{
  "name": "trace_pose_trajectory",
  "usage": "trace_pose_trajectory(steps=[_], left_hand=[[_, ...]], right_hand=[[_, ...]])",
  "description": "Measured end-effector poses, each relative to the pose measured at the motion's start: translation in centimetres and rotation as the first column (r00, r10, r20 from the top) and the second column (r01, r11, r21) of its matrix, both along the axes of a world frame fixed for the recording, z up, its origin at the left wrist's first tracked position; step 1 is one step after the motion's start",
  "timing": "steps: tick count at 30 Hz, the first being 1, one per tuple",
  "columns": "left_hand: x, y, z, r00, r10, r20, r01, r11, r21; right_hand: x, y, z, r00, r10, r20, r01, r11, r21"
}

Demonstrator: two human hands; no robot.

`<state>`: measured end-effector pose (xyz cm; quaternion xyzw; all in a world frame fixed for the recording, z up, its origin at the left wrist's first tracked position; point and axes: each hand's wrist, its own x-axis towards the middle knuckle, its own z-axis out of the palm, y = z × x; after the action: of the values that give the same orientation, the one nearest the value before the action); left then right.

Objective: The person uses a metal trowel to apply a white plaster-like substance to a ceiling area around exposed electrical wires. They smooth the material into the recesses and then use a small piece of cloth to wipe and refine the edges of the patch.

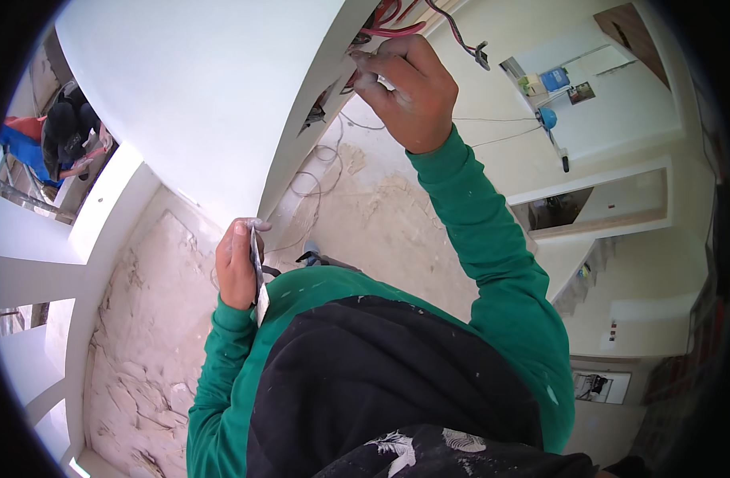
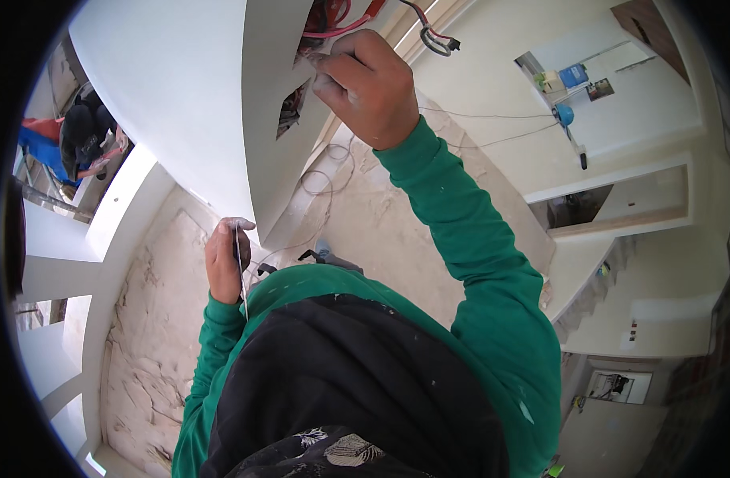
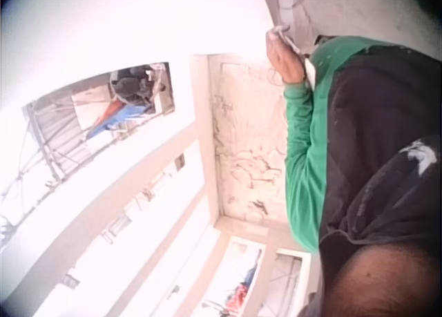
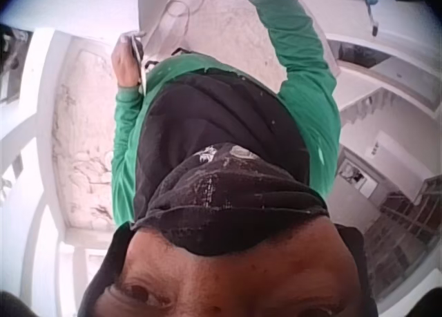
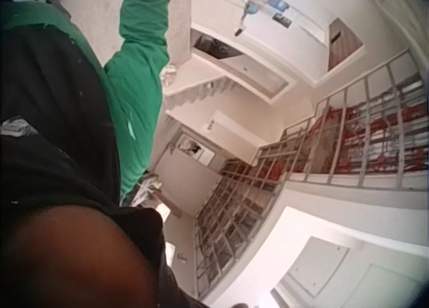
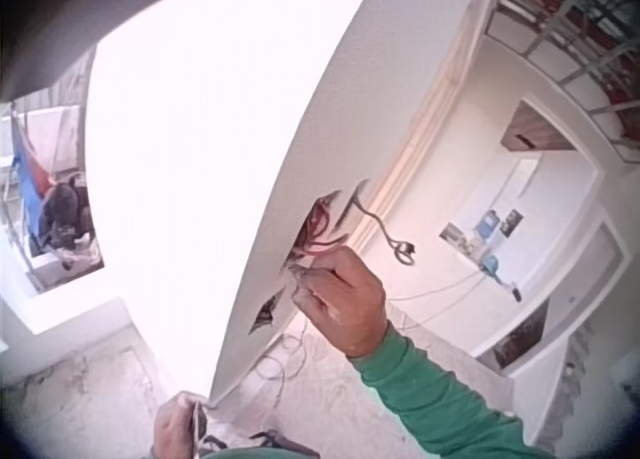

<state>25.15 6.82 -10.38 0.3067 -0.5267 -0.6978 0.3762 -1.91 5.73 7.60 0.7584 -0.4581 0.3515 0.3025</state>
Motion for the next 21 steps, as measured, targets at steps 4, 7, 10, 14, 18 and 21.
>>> trace_pose_trajectory(steps=[4, 7, 10, 14, 18, 21], left_hand=[[0.2, 0.1, 0.0, 1.0, -0.005, -0.005, 0.005, 1.0, 0.0], [0.4, 0.2, 0.0, 1.0, -0.012, -0.001, 0.012, 1.0, -0.019], [0.5, 0.2, -0.3, 1.0, -0.012, 0.008, 0.013, 0.999, -0.034], [0.7, 0.1, -1.2, 1.0, -0.006, 0.018, 0.006, 0.999, -0.041], [0.9, 0.3, -0.5, 1.0, 0.019, -0.009, -0.019, 1.0, 0.009], [1.1, 0.3, -0.5, 1.0, 0.029, -0.002, -0.029, 1.0, 0.005]], right_hand=[[0.6, -0.2, 0.1, 0.999, 0.039, 0.019, -0.039, 0.999, 0.001], [0.0, -0.1, 0.3, 1.0, 0.01, -0.005, -0.01, 1.0, -0.002], [-0.2, -0.4, 0.3, 1.0, 0.021, -0.02, -0.022, 1.0, -0.019], [0.6, -0.4, 0.4, 0.999, 0.038, -0.031, -0.038, 0.999, -0.012], [1.6, 0.2, 0.5, 0.999, 0.035, -0.004, -0.034, 0.999, 0.03], [0.4, -0.1, 0.5, 0.999, -0.01, -0.036, 0.01, 1.0, -0.001]])
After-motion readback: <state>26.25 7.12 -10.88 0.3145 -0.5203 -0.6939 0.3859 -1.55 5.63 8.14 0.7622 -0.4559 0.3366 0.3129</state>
